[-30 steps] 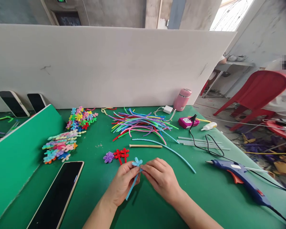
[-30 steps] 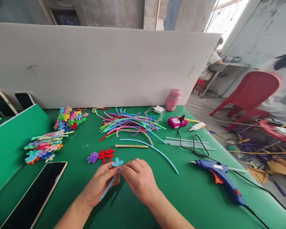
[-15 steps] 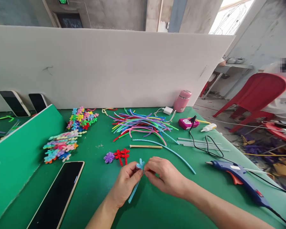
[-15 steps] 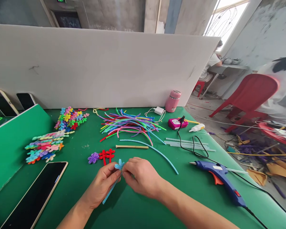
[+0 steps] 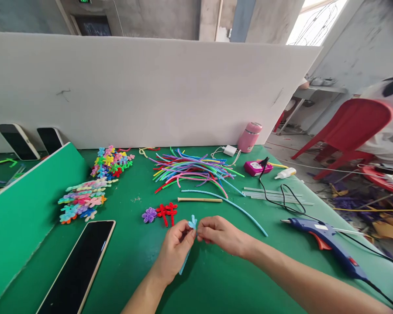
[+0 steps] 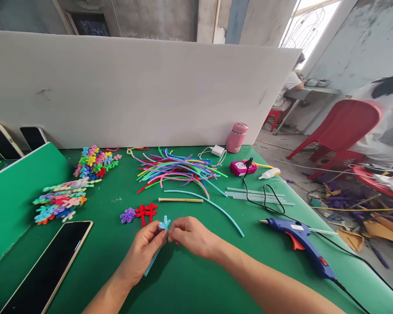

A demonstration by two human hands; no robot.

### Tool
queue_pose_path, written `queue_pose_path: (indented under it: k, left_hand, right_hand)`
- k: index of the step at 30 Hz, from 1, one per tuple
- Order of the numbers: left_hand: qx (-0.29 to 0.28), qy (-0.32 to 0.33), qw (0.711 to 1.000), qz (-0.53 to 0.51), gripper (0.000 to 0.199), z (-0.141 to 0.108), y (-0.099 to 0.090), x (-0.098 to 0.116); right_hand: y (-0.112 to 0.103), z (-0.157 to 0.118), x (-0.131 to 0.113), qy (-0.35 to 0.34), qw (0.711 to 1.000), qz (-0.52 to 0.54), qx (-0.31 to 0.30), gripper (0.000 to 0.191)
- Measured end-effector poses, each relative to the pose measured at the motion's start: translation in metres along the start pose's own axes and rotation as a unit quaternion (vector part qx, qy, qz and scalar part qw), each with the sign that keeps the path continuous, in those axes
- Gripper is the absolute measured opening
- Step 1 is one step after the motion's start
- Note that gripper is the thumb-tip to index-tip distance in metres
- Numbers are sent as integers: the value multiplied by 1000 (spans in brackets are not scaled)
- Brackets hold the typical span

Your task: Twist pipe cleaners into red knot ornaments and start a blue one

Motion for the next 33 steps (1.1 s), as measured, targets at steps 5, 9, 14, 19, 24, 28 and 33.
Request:
queue_pose_path:
  k: [5,9,14,19,24,28,33]
  left_hand:
    - [21,-59,980,-189,13,1,1,-12]
    - [21,-78,970,-228,15,0,4,-9]
    - [8,-76,974,-212,18,-1,5,-8]
    - [1,-52,984,-168,18,-1,1,-11]
    - [-16,-13,997,-68,19,-2,1,-4]
    - [-2,-10,999,-51,19,-1,2,-3]
    - [43,-35,989,-135,17,3,-3,-13]
  right_hand:
    - [-2,-18,-20,-209,888,-388,133,18]
    - [1,-22,-22,-280,778,-546,135,21]
    - [3,-20,-24,-303,765,-559,104,23]
    - [-1,-10,-17,-203,943,-249,85,16]
    - [10,2,11,5,977,214,13,12]
    - [16,7,19,74,942,326,-21,12]
    - [4,5,18,46,958,279,55,29]
Point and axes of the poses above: each hand's wrist, its own z-axis towards the middle knuckle, its own y-axis out of the palm, x = y × z, the point moved 4 cm from there along z, towards the middle knuckle, and after that the axes turned 9 degrees about -x, right-handed, at the moved point
